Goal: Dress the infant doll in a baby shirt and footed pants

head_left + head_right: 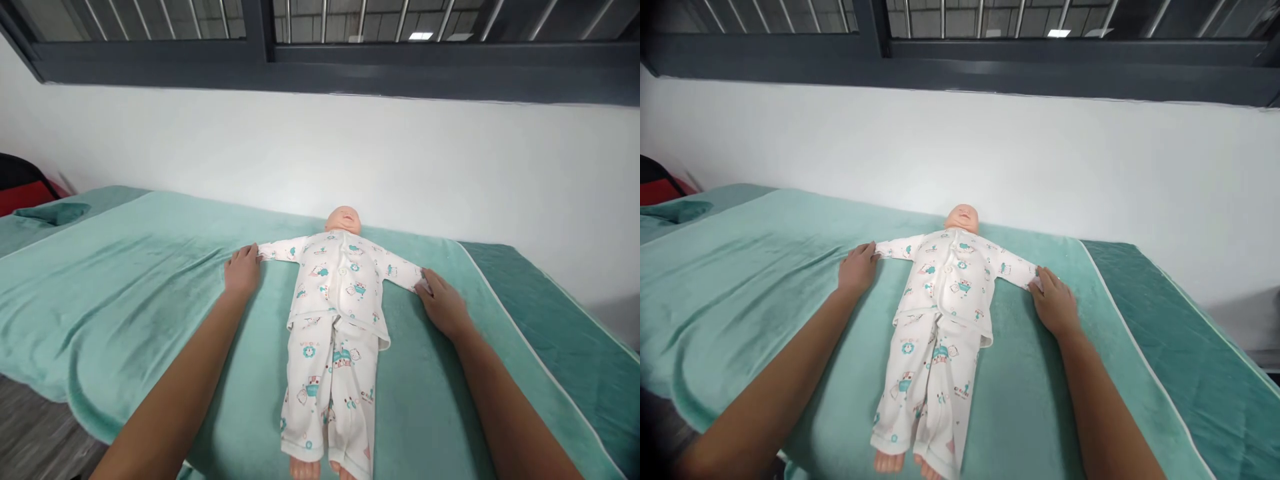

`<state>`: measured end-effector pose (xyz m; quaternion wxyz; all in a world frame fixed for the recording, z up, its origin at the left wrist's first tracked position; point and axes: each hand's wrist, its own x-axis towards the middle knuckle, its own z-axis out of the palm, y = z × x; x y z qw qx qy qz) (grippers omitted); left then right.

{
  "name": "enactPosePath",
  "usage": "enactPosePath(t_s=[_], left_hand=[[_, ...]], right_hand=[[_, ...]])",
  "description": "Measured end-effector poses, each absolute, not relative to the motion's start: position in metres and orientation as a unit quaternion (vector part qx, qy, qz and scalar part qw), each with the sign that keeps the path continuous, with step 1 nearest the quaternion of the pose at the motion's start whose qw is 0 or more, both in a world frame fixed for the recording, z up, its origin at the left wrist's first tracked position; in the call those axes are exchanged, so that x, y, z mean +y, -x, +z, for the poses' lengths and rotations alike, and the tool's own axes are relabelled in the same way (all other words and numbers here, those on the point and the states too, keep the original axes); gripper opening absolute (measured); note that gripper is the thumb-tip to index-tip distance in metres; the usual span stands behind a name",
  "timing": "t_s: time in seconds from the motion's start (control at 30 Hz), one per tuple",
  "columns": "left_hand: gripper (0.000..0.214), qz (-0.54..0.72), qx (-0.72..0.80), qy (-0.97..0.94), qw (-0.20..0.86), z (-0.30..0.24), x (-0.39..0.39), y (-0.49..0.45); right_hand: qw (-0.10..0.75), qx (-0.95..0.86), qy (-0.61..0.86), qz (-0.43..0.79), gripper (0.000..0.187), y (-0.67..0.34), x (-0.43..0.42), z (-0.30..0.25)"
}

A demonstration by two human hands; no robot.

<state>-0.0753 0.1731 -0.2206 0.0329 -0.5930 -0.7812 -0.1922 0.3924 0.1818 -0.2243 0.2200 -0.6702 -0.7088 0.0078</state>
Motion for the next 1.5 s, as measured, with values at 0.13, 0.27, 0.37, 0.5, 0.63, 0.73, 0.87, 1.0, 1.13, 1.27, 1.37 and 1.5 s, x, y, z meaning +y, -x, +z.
enactPosePath(t_s=[0.13, 0.27, 0.37, 0.5, 0.63, 0.73, 0.87, 1.0, 1.13, 1.27, 1.37, 1.5], left_hand=[[0.049, -0.234, -0.777, 0.584, 0.011, -0.220, 0.167, 0.074], [0.046, -0.355, -0.716, 0.601, -0.014, -0.219, 0.131, 0.059], [0.038, -0.433, -0.625, 0.643, -0.090, -0.220, 0.079, 0.035], [0.035, -0.417, -0.561, 0.683, -0.210, -0.227, -0.008, 0.001], [0.043, -0.421, -0.586, 0.646, -0.249, -0.240, -0.074, -0.022], [0.044, -0.429, -0.592, 0.644, -0.224, -0.246, -0.090, -0.033], [0.034, -0.437, -0.585, 0.648, -0.218, -0.244, -0.085, -0.042], [0.023, -0.473, -0.581, 0.611, -0.255, -0.236, -0.083, -0.042], [0.016, -0.511, -0.573, 0.580, -0.272, -0.229, -0.093, -0.037], [0.012, -0.503, -0.583, 0.579, -0.268, -0.232, -0.106, -0.034], [0.014, -0.493, -0.589, 0.579, -0.272, -0.236, -0.112, -0.033], [0.014, -0.531, -0.579, 0.547, -0.290, -0.239, -0.110, -0.030]], right_hand=[[0.288, -0.674, 0.680, -0.027, 0.048, -0.365, 0.166, -0.214], [0.436, -0.726, 0.529, 0.051, 0.048, -0.327, 0.121, -0.204], [0.434, -0.761, 0.439, 0.201, 0.049, -0.296, 0.062, -0.206], [0.415, -0.773, 0.424, 0.223, 0.050, -0.271, -0.022, -0.217], [0.426, -0.782, 0.421, 0.174, 0.053, -0.257, -0.073, -0.222], [0.386, -0.817, 0.416, 0.099, 0.043, -0.242, -0.083, -0.216], [0.323, -0.833, 0.448, 0.028, 0.032, -0.222, -0.076, -0.205], [0.327, -0.826, 0.459, 0.025, 0.022, -0.211, -0.074, -0.194], [0.367, -0.821, 0.435, 0.046, 0.021, -0.211, -0.086, -0.186], [0.374, -0.813, 0.444, 0.051, 0.016, -0.220, -0.098, -0.195], [0.400, -0.779, 0.479, 0.064, 0.023, -0.231, -0.102, -0.208], [0.438, -0.730, 0.513, 0.106, 0.010, -0.239, -0.099, -0.209]])
